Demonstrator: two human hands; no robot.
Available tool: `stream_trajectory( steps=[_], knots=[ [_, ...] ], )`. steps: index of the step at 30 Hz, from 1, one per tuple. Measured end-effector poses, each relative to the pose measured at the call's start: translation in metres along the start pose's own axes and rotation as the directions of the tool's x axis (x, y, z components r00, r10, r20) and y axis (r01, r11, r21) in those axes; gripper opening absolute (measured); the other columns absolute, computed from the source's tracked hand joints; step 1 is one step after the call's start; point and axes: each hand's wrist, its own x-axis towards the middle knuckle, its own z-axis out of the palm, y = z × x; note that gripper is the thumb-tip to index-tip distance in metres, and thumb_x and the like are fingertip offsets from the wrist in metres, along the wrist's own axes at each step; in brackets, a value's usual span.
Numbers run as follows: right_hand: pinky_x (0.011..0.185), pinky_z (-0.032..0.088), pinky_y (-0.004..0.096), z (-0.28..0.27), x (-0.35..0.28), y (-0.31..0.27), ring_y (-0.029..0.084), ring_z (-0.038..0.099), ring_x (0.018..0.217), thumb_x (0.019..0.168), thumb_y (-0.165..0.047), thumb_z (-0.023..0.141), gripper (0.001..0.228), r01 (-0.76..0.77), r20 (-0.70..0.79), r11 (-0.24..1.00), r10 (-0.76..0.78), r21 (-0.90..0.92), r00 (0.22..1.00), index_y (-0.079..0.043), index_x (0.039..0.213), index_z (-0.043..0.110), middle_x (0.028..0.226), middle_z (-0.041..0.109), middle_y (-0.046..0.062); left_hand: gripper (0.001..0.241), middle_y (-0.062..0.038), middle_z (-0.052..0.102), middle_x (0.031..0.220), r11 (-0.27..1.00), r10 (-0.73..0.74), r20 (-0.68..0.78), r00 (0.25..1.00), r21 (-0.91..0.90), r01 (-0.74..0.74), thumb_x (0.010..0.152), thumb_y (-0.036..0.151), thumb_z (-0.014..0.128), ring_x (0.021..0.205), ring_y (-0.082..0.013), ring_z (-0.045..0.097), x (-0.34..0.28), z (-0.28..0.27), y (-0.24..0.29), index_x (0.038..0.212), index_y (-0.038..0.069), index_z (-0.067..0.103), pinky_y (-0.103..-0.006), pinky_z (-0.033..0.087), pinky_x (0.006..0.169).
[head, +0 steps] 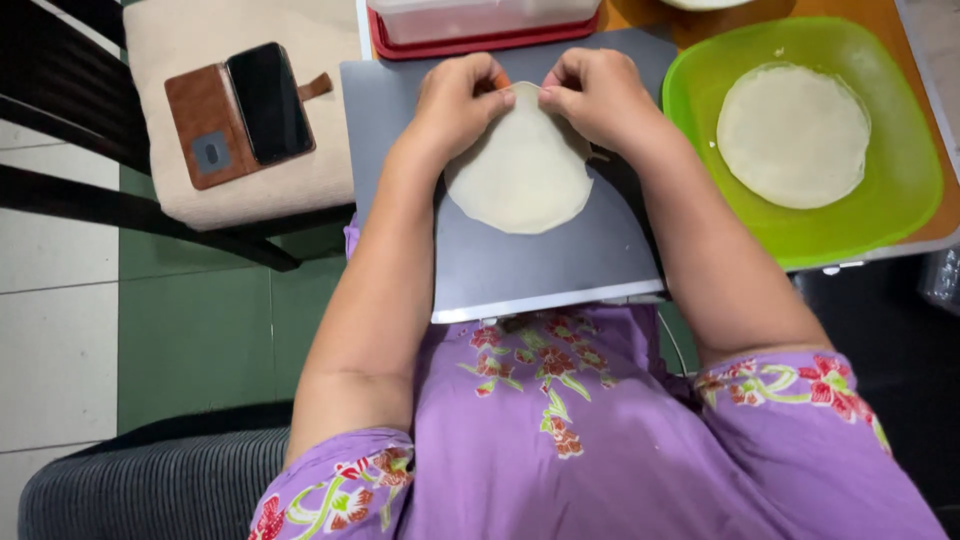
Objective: Rolling and preparing spring rolls or similar pastries on a table.
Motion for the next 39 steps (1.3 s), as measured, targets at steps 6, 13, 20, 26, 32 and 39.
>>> stream_trajectory(
  steps=[6, 13, 20, 26, 32, 39],
  knots=[
    [0.07, 0.052, 0.028, 0.001, 0.009, 0.025, 0.007, 0.061, 0.078, 0.098, -0.019, 0.072, 0.017, -0.082, 0.153, 0.93, 0.028, 0.359, 0.988, -0.002, 0.103, 0.07, 0.087, 0.069, 0.001, 0.014, 0.002, 0.058, 0.078, 0.782, 0.11, 0.128, 0.986, -0.623, -0.007, 0.094, 0.009, 0.079, 0.072, -0.004, 0.05, 0.005, 0.002, -0.022, 0.103, 0.002, 0.07, -0.0221, 0.044, 0.063],
    [0.068, 0.053, 0.025, -0.019, 0.0, 0.014, 0.007, 0.064, 0.076, 0.095, -0.003, 0.07, 0.032, -0.207, 0.279, 0.779, 0.043, 0.592, 0.959, -0.001, 0.126, 0.06, 0.088, 0.067, 0.0, 0.021, 0.004, 0.069, 0.086, 0.619, 0.105, 0.123, 0.987, -0.785, 0.032, 0.093, 0.006, 0.077, 0.076, -0.0004, 0.06, 0.005, -0.002, -0.023, 0.111, 0.002, 0.068, -0.0181, 0.049, 0.067],
    [0.072, 0.056, 0.025, -0.012, 0.003, 0.021, 0.007, 0.067, 0.081, 0.098, -0.006, 0.067, 0.036, -0.241, 0.246, 0.777, 0.114, 0.581, 0.963, -0.002, 0.132, 0.059, 0.093, 0.071, 0.001, 0.02, 0.006, 0.065, 0.08, 0.621, 0.069, 0.148, 0.987, -0.78, 0.073, 0.098, 0.01, 0.073, 0.07, 0.0006, 0.054, 0.0, -0.005, -0.017, 0.116, 0.004, 0.066, -0.0179, 0.044, 0.062],
    [0.074, 0.054, 0.024, -0.002, 0.004, 0.029, 0.008, 0.067, 0.083, 0.091, -0.009, 0.074, 0.045, -0.219, 0.237, 0.832, 0.109, 0.51, 0.965, -0.001, 0.133, 0.061, 0.094, 0.071, 0.001, 0.019, 0.007, 0.058, 0.075, 0.635, 0.085, 0.151, 0.985, -0.77, 0.063, 0.101, 0.01, 0.07, 0.066, 0.0004, 0.047, -0.002, -0.008, -0.016, 0.118, 0.004, 0.066, -0.0186, 0.039, 0.059],
    [0.068, 0.052, 0.026, -0.003, -0.001, 0.006, 0.008, 0.062, 0.075, 0.086, -0.017, 0.082, 0.029, -0.212, 0.199, 0.947, 0.165, 0.242, 0.966, -0.002, 0.11, 0.073, 0.085, 0.069, 0.002, 0.019, 0.008, 0.064, 0.08, 0.585, 0.119, 0.151, 0.981, -0.809, 0.054, 0.103, 0.009, 0.067, 0.07, 0.0012, 0.054, -0.003, -0.01, -0.014, 0.121, 0.004, 0.064, -0.0183, 0.045, 0.063],
    [0.068, 0.052, 0.025, -0.019, -0.003, 0.019, 0.008, 0.063, 0.073, 0.092, -0.016, 0.078, 0.019, -0.288, 0.285, 0.849, 0.171, 0.443, 0.943, 0.001, 0.099, 0.074, 0.084, 0.071, 0.0, 0.027, 0.001, 0.073, 0.089, 0.544, 0.122, 0.19, 0.974, -0.834, 0.095, 0.1, 0.008, 0.071, 0.079, -0.0019, 0.064, -0.002, -0.013, -0.015, 0.125, 0.002, 0.062, -0.0192, 0.052, 0.071]
  ],
)
